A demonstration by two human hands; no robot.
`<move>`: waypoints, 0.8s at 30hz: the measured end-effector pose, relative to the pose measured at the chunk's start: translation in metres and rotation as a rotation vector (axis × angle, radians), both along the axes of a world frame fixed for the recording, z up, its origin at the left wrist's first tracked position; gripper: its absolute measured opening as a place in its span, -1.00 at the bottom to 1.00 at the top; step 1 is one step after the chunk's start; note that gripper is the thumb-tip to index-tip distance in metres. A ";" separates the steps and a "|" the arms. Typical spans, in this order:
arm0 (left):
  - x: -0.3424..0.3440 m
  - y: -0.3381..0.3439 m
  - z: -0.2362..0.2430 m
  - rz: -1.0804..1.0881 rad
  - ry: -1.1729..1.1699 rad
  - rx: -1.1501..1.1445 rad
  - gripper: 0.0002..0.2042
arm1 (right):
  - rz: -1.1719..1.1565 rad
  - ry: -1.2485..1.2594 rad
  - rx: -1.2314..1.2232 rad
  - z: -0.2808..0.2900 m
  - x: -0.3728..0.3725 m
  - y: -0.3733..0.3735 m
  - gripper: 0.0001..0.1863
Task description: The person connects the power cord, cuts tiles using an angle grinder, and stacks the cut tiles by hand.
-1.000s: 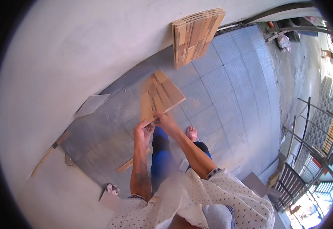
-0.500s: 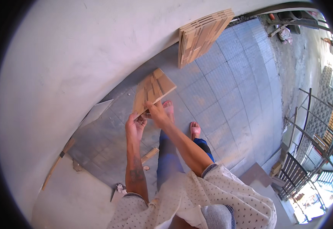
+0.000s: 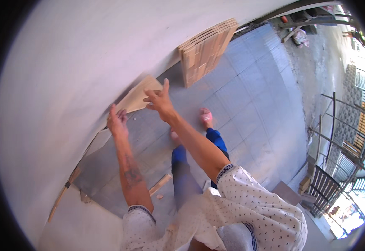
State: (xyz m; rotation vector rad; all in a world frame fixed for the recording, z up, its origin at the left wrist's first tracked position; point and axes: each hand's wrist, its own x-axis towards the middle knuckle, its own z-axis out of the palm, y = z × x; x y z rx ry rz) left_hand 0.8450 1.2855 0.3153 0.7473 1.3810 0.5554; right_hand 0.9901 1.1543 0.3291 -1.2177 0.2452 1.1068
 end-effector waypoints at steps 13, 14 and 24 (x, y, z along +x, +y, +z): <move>0.011 -0.028 -0.014 0.114 0.289 0.194 -0.38 | -0.214 -0.803 -0.306 -0.071 0.357 -0.129 -0.07; 0.019 -0.039 -0.015 0.090 0.258 0.193 -0.38 | -0.238 -0.961 -0.432 -0.069 0.368 -0.129 -0.10; 0.261 -0.150 -0.020 -0.227 0.208 0.326 -0.45 | -0.161 -0.815 -0.415 -0.047 0.400 -0.148 -0.18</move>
